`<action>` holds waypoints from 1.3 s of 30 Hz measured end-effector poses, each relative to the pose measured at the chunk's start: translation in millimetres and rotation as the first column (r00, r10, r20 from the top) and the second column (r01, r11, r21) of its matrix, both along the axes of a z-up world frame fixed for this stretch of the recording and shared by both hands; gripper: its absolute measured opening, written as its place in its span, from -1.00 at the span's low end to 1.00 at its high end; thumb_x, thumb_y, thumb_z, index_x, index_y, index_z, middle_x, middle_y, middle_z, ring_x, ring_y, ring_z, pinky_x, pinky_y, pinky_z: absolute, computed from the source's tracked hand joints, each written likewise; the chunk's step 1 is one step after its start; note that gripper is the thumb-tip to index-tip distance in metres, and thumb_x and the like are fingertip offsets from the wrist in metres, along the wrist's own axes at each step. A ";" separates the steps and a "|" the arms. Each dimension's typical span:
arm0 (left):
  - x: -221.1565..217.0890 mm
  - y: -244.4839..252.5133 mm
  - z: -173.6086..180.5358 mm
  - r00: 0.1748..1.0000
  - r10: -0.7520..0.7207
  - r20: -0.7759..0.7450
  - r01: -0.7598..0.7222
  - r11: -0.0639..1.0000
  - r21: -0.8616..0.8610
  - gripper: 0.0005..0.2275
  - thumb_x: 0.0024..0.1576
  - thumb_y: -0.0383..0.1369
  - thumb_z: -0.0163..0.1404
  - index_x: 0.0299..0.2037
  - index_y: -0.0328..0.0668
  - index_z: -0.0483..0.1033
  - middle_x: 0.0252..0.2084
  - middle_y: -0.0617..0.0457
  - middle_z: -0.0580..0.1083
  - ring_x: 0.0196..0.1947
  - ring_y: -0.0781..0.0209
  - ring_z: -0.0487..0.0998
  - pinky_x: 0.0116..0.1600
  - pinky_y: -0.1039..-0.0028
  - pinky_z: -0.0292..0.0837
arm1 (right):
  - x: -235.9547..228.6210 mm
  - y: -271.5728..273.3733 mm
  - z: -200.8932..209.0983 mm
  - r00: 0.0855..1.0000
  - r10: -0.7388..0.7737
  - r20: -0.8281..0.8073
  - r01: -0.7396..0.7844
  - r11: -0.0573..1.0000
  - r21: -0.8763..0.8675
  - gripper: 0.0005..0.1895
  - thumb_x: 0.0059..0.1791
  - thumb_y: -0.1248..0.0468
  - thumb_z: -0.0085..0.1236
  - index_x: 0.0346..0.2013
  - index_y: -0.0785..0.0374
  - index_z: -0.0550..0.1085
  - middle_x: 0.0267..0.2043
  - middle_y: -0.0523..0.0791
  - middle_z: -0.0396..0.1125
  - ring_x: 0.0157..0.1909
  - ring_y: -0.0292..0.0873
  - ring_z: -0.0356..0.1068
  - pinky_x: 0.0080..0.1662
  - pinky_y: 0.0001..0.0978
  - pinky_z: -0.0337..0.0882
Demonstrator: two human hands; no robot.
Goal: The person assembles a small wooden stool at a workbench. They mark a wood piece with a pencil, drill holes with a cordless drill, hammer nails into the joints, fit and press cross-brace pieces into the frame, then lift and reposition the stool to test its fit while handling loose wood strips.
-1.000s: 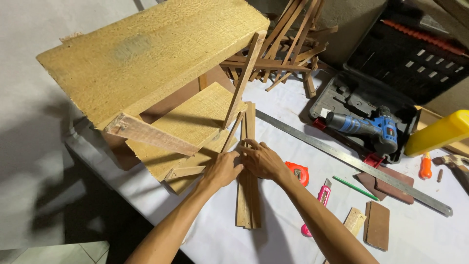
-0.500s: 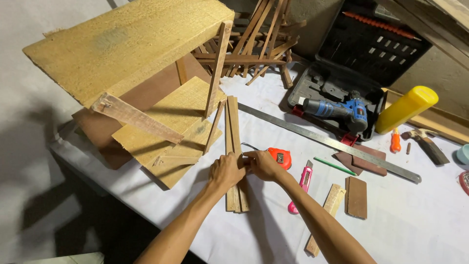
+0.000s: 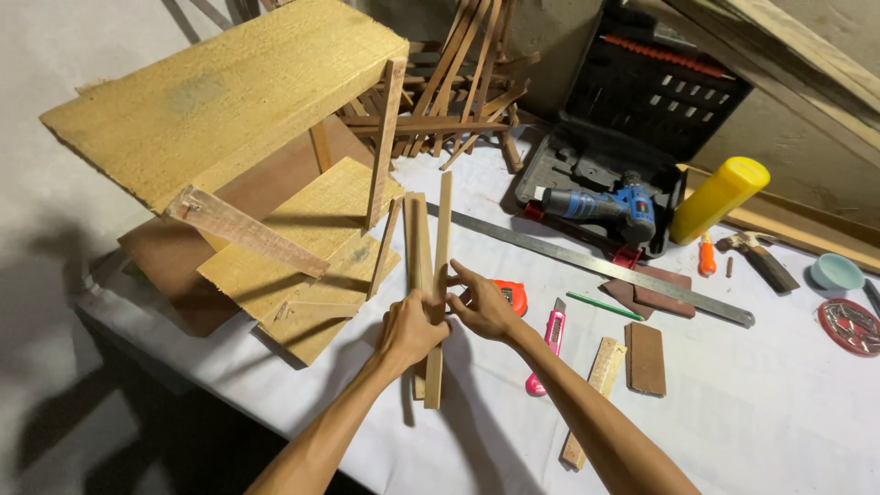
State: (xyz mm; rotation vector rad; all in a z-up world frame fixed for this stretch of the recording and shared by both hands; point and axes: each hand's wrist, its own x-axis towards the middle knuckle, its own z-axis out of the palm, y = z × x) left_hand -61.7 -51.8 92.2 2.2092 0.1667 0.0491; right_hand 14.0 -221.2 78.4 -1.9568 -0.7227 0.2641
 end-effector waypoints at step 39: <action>-31.6 -395.7 141.1 0.317 -0.948 0.025 0.927 0.315 0.204 -0.62 -0.02 -0.27 0.17 0.01 -0.10 0.48 -0.21 0.05 0.63 -0.25 0.08 0.65 -0.11 0.28 0.56 | -249.1 -403.0 142.2 0.065 -0.606 0.793 0.995 0.101 -0.004 -0.18 -0.19 -0.03 0.43 0.25 0.24 0.36 0.06 -0.01 0.35 -0.24 -0.05 0.48 -0.28 -0.19 0.52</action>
